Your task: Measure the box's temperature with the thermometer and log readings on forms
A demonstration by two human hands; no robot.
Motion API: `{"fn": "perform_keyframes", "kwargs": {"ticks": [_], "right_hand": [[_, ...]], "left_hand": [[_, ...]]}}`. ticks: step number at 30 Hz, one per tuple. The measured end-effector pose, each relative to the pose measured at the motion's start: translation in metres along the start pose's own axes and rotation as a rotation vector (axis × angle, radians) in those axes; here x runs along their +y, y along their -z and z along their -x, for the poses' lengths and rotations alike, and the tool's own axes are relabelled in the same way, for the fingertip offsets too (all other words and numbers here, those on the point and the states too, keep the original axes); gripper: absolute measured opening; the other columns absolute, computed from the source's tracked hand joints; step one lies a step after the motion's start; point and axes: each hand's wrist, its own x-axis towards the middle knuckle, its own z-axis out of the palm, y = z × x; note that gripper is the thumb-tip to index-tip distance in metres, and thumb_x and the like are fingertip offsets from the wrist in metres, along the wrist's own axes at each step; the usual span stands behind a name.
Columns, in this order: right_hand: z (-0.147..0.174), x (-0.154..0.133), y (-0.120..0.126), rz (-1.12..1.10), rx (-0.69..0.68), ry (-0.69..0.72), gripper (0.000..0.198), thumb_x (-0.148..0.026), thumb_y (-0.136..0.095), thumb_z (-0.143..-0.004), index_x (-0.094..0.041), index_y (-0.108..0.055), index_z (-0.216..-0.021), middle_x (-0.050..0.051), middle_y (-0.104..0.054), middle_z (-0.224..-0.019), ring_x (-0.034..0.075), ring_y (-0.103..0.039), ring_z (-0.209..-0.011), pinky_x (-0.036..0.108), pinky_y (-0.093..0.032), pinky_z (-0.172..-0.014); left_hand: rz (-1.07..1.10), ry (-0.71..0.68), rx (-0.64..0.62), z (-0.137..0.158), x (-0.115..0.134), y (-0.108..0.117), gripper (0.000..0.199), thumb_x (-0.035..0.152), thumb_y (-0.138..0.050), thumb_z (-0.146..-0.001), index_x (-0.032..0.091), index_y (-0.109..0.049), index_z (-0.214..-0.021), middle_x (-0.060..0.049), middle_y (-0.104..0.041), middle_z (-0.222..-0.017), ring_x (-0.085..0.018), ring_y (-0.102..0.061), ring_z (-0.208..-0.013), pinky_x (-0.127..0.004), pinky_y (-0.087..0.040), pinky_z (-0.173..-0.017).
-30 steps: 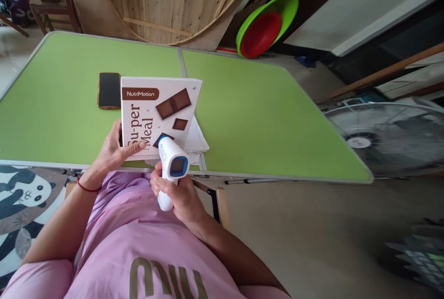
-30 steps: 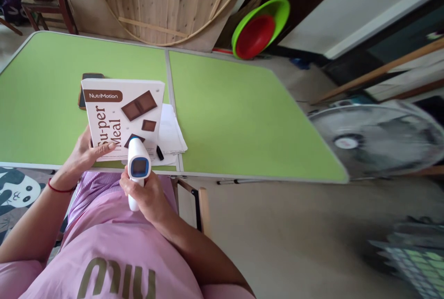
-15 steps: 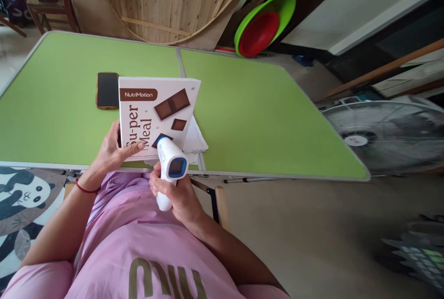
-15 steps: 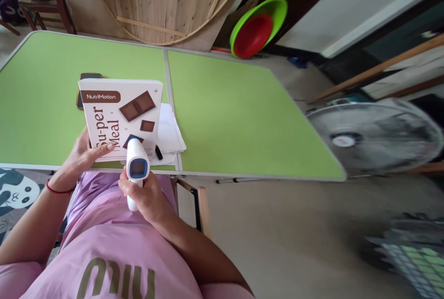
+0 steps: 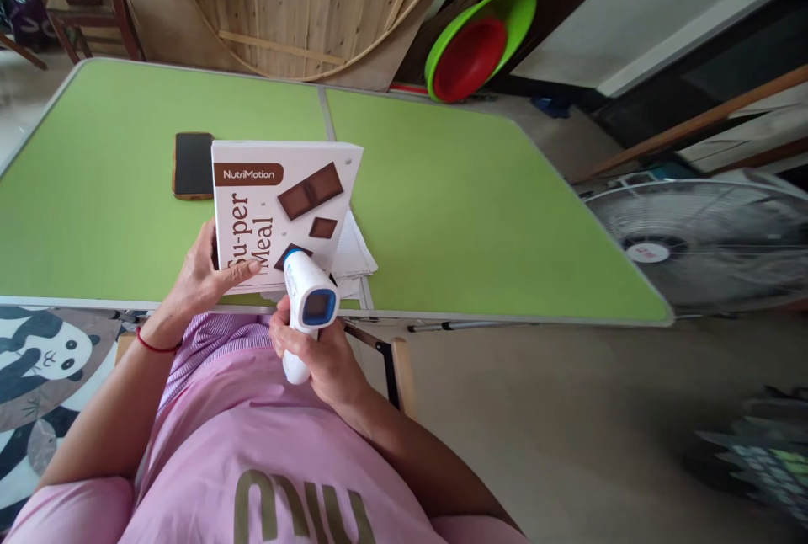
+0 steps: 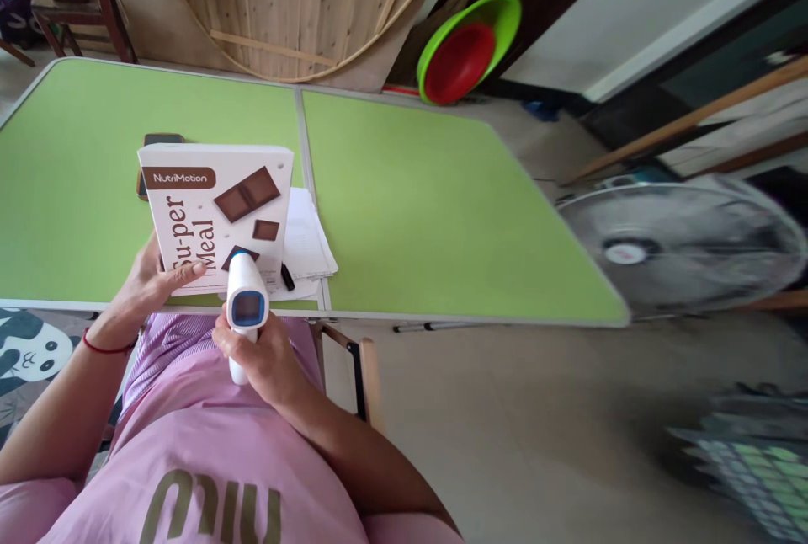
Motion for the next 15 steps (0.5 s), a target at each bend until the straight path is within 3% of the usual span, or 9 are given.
{"fn": "perform_keyframes", "kwargs": {"ticks": [15], "right_hand": [[0.0010, -0.0046, -0.0017, -0.053, -0.053, 0.039, 0.023, -0.036, -0.075, -0.078, -0.023, -0.056, -0.076, -0.003, -0.054, -0.070, 0.012, -0.046, -0.061, 0.030, -0.040, -0.060]], "left_hand": [[0.032, 0.065, 0.044, 0.0033, 0.0057, 0.0025, 0.073, 0.051, -0.092, -0.063, 0.019, -0.057, -0.119, -0.011, -0.073, -0.115, -0.033, -0.071, -0.103, -0.047, -0.059, -0.086]]}}
